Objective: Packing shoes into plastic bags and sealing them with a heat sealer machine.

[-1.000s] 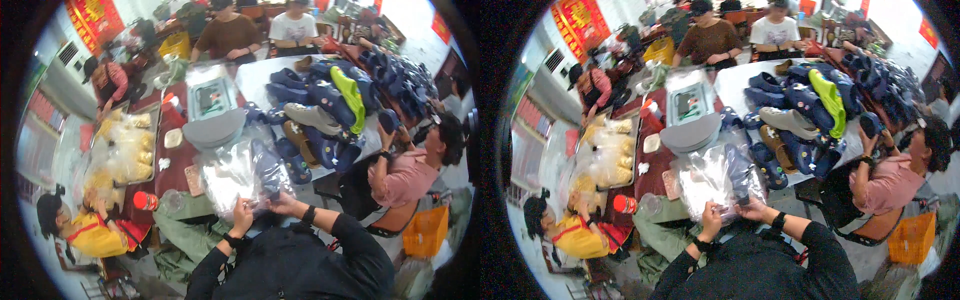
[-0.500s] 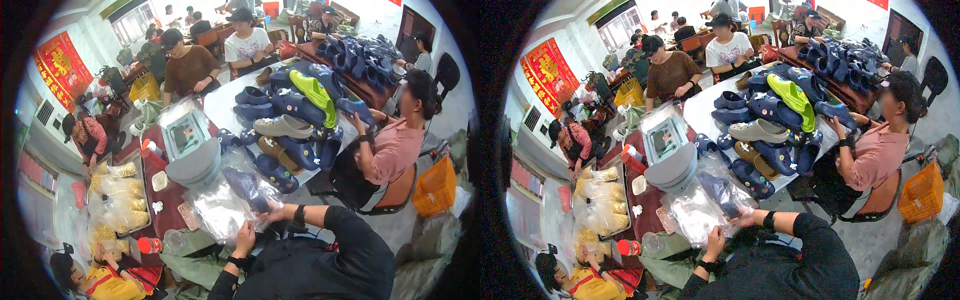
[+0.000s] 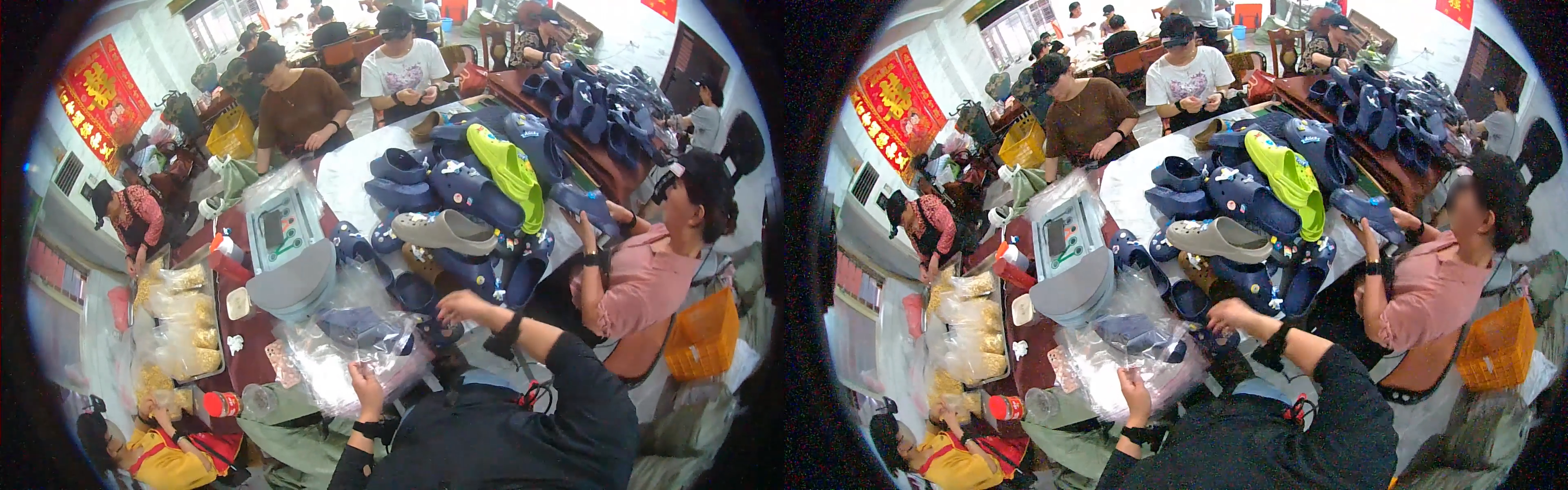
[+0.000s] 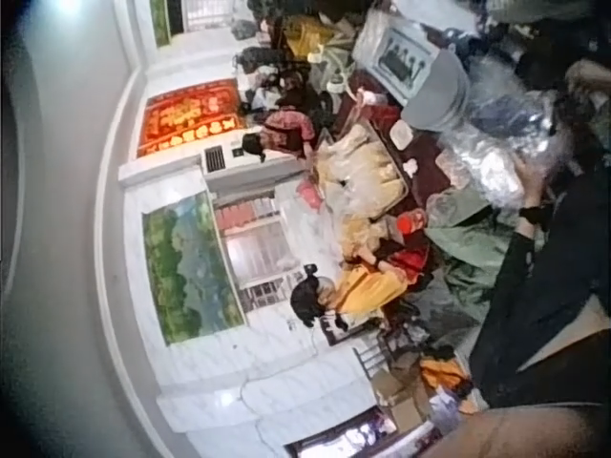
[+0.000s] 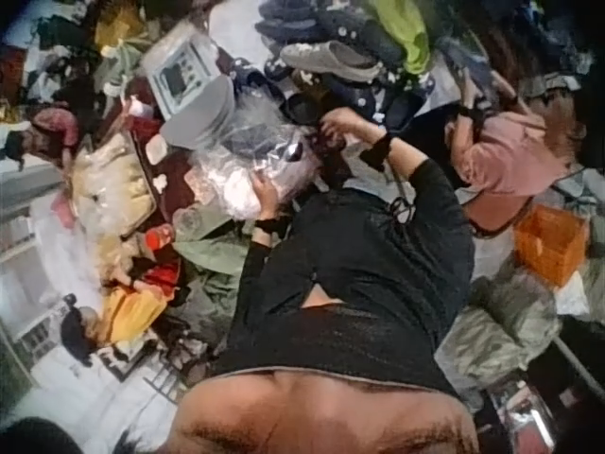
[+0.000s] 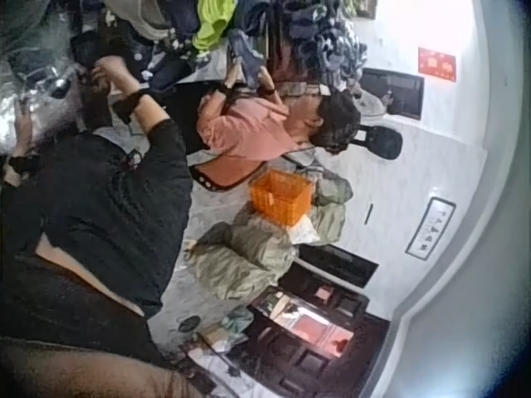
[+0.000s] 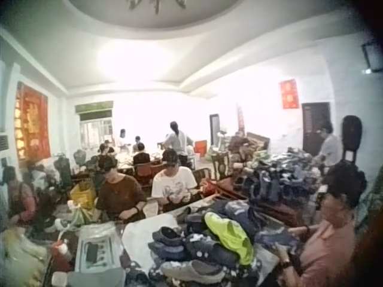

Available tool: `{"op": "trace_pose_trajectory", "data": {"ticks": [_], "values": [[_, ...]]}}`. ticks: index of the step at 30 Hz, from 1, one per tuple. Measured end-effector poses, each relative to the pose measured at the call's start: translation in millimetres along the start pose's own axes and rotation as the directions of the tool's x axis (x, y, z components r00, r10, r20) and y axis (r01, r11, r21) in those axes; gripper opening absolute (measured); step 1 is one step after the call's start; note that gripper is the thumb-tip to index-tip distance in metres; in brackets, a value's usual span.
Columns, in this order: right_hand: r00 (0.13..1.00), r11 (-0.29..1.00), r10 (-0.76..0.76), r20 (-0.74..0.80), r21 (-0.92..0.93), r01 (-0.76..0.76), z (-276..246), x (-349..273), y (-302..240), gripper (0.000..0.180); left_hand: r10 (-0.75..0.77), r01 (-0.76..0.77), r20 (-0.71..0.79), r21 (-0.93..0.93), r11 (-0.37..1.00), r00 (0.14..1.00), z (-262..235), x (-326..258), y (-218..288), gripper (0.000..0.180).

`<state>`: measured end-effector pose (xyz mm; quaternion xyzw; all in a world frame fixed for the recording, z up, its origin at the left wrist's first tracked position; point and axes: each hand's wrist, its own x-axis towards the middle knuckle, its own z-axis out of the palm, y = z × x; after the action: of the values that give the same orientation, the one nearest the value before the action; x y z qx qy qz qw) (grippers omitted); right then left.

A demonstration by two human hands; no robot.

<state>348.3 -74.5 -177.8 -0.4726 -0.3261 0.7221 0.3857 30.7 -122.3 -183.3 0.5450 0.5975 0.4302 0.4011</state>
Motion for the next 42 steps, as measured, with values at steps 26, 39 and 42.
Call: {"op": "trace_pose_trajectory", "data": {"ticks": [26,39,42], "values": [[0.973,0.961,-0.122,-0.196,-0.268,0.066,-143,-77,-89,0.030,0.027,0.002,-0.110,0.255,0.967,0.994,28,-26,13,0.031],[0.734,0.761,-0.549,-0.400,-0.602,0.241,57,-77,55,0.024,0.234,-0.255,0.102,0.413,0.874,0.967,19,-30,2,0.038],[0.604,0.656,-0.691,-0.398,-0.697,0.290,97,-66,72,0.026,0.013,-0.026,0.041,0.338,0.941,0.999,11,-23,15,0.043]]}}
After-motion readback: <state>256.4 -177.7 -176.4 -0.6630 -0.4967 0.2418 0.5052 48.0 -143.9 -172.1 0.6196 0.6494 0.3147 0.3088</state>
